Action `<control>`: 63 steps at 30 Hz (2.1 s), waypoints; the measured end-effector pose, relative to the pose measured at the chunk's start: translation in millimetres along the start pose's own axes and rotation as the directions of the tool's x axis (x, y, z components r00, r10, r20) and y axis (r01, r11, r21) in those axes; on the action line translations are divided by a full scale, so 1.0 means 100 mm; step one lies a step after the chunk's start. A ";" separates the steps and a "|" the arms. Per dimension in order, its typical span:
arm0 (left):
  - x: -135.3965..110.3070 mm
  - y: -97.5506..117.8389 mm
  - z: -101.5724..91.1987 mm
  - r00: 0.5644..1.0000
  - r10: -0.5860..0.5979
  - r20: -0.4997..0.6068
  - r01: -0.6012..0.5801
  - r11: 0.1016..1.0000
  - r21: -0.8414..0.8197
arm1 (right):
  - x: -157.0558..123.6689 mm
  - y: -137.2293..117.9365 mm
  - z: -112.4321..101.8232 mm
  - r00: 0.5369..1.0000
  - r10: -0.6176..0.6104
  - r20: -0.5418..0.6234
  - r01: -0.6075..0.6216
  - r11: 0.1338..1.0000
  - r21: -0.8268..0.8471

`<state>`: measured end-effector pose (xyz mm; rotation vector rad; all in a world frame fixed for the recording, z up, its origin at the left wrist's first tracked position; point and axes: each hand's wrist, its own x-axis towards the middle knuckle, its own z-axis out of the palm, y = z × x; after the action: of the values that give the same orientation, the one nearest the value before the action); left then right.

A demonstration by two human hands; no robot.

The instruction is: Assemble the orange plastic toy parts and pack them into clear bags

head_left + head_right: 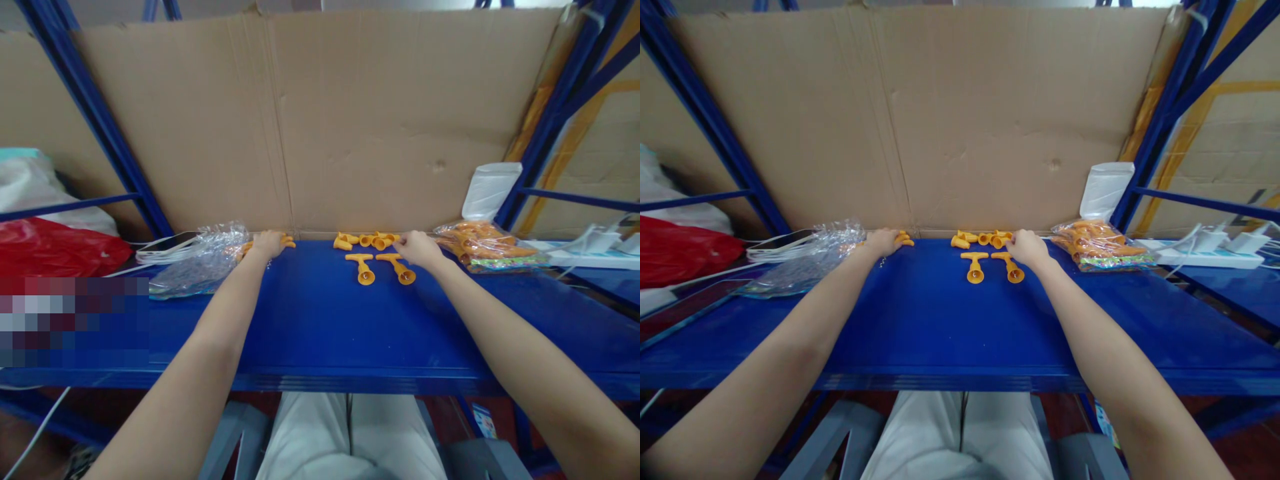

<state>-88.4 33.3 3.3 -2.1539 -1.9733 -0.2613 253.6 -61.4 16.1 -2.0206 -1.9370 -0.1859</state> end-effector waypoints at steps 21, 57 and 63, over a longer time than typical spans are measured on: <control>-0.39 0.51 -0.15 0.950 -0.053 0.307 0.308 0.305 -0.901 | 0.05 0.03 0.08 1.000 0.015 0.002 -0.015 0.999 0.050; -0.59 0.67 -0.11 0.986 -0.090 0.139 0.158 0.261 -0.952 | 0.54 -0.16 0.34 0.989 0.021 0.150 -0.001 0.991 -0.133; -0.58 0.69 -0.09 0.987 -0.056 0.153 0.162 0.233 -0.959 | 0.46 -0.13 0.14 1.000 0.011 0.010 -0.011 0.999 0.041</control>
<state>-24.4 -30.8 -6.3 -2.5769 -2.2791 -1.9825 242.0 -13.4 19.6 -2.0093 -1.9191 -0.1333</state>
